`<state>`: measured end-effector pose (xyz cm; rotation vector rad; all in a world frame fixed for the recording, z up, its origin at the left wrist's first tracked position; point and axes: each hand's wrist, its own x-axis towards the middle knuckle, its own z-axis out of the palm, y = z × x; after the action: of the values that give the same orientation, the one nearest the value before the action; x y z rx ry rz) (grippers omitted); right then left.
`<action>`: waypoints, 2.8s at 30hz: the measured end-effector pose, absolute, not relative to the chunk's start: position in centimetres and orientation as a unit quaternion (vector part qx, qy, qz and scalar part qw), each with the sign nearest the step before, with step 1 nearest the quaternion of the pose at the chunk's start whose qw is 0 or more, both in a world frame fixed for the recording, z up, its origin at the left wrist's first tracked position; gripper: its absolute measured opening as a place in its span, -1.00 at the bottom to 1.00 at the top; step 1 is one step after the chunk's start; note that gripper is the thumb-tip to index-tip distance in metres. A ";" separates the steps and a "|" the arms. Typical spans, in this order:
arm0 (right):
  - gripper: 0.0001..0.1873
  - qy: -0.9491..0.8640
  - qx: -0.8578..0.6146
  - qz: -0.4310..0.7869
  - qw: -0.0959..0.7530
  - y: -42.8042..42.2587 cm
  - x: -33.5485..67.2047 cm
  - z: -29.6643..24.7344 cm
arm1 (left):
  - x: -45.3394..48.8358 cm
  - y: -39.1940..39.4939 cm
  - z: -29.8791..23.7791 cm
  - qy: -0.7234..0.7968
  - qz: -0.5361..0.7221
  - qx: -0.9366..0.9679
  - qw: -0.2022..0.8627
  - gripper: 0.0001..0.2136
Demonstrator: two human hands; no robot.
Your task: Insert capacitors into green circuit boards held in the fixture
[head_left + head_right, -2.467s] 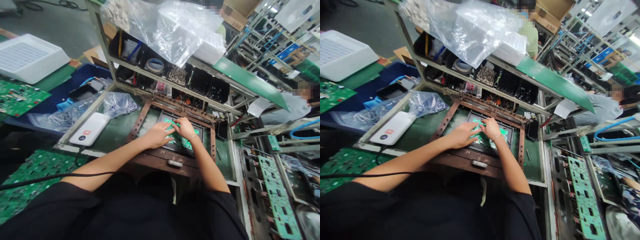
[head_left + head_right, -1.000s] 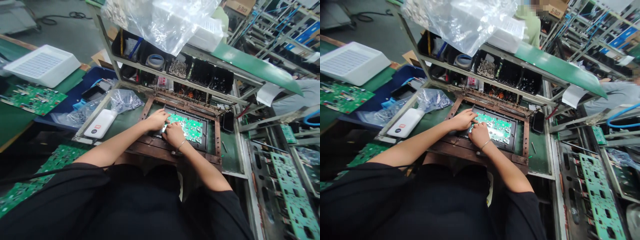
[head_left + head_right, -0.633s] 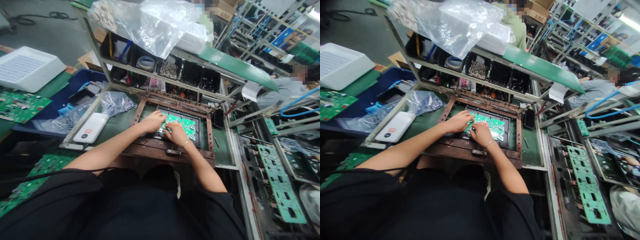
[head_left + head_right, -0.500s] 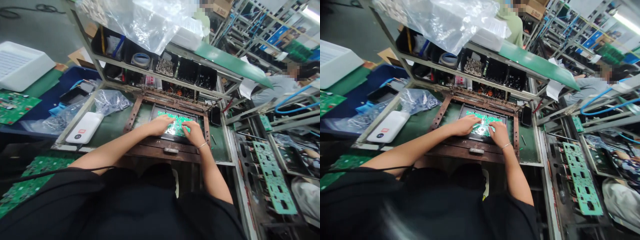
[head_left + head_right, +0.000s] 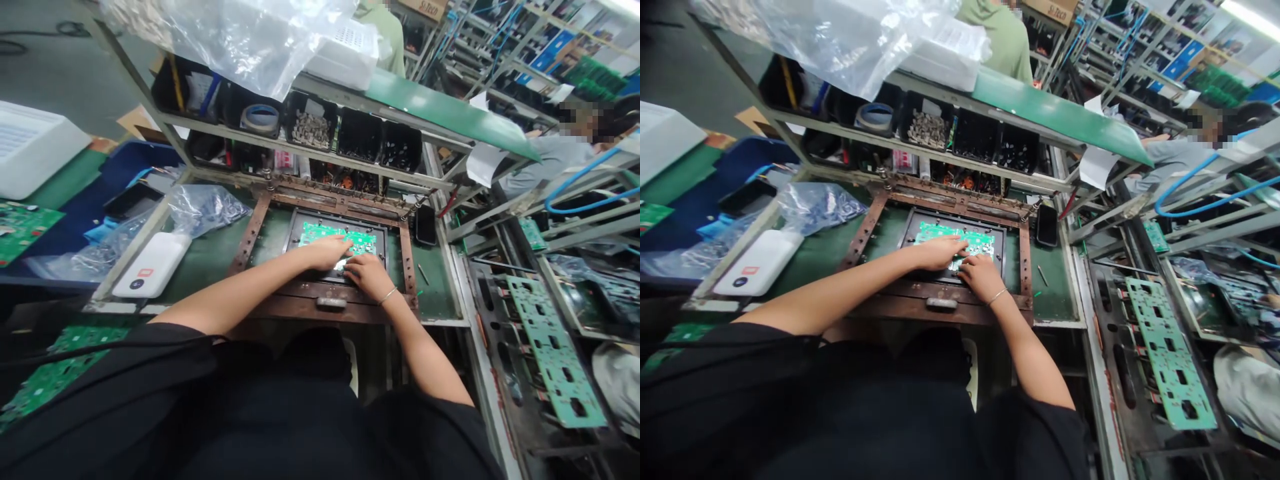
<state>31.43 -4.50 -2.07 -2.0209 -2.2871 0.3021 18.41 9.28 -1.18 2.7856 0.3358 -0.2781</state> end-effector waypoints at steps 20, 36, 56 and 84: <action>-0.75 -0.636 -0.764 0.026 0.107 -10.2 36.5 -0.7 | 21.3 7.3 -0.6 0.068 -0.047 0.978 0.194 -0.50; -0.68 -0.694 -0.719 -0.033 0.019 -8.6 34.7 -3.9 | 22.4 6.5 -1.2 0.065 -0.087 0.970 0.216 -0.66; -0.68 -0.611 -0.785 -0.006 0.100 -9.3 34.4 -3.8 | 22.3 6.4 -1.3 0.071 -0.091 0.969 0.221 -0.65; -0.76 -0.731 -0.679 0.040 0.060 -4.4 42.0 -4.8 | 22.5 6.3 -1.6 0.063 -0.086 0.973 0.206 -0.65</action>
<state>42.00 -4.36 -4.77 -2.0540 -2.2117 0.1207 22.47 6.34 -1.58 2.7108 0.1762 -0.2405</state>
